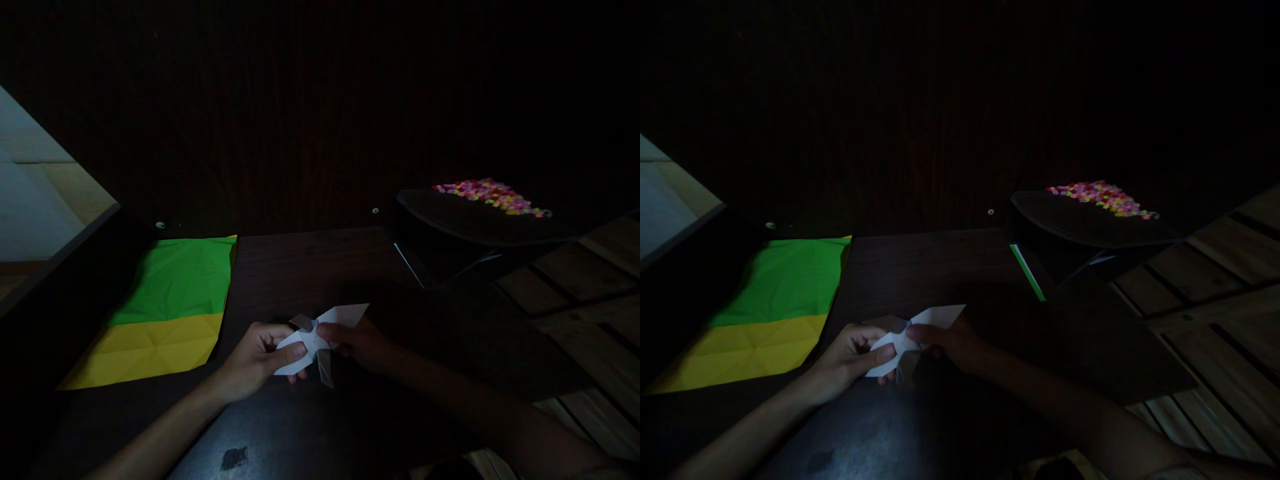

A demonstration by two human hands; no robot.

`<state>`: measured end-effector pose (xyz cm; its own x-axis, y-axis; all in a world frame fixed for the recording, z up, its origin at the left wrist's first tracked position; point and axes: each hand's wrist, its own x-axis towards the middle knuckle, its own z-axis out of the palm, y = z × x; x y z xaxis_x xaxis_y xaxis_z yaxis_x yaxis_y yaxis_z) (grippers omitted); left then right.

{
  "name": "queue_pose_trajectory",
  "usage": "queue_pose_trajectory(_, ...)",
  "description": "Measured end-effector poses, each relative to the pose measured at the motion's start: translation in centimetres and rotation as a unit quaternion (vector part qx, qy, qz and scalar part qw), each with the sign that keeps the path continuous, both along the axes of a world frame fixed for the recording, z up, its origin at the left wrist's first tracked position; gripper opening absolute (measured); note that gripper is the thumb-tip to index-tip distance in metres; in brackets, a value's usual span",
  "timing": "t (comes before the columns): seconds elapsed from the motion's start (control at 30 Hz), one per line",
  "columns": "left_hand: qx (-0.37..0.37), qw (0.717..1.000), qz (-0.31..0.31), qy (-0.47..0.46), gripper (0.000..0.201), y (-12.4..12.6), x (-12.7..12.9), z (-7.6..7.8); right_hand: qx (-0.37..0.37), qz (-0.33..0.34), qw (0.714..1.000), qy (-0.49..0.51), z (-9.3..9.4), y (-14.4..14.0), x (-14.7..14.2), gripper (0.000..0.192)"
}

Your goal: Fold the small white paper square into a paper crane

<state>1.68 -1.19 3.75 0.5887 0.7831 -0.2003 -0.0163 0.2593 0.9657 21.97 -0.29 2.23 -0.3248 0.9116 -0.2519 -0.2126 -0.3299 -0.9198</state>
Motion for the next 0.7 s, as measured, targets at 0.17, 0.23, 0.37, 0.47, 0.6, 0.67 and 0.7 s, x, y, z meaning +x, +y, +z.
queue_pose_trajectory(0.17, 0.009, 1.0, 0.009, 0.002, 0.034, 0.03, 0.0, -0.07, 0.01, -0.005, 1.0, 0.002, -0.49, -0.16, -0.07, 0.035)
queue_pose_trajectory(0.23, 0.007, 1.0, 0.011, 0.004, 0.034, 0.03, 0.06, 0.0, 0.005, -0.013, 1.0, -0.003, -0.56, -0.18, -0.07, 0.035)
queue_pose_trajectory(0.37, 0.005, 1.0, 0.022, 0.006, 0.036, -0.03, 0.2, 0.1, 0.008, -0.024, 0.999, -0.024, -0.52, -0.23, -0.04, 0.037)
queue_pose_trajectory(0.47, 0.0, 1.0, 0.021, 0.003, 0.036, -0.01, 0.18, -0.01, 0.008, -0.027, 0.999, -0.023, -0.46, -0.28, 0.01, 0.036)
queue_pose_trajectory(0.6, -0.005, 1.0, 0.001, 0.004, 0.036, 0.14, 0.03, -0.13, -0.001, -0.011, 1.0, -0.005, -0.25, -0.25, 0.09, 0.037)
queue_pose_trajectory(0.67, -0.005, 1.0, -0.004, 0.005, 0.036, 0.17, 0.0, -0.08, 0.003, -0.002, 1.0, -0.003, -0.18, -0.21, 0.1, 0.036)
queue_pose_trajectory(0.7, -0.003, 1.0, -0.003, 0.006, 0.036, 0.16, 0.01, -0.03, 0.008, 0.001, 1.0, -0.003, -0.19, -0.2, 0.1, 0.035)
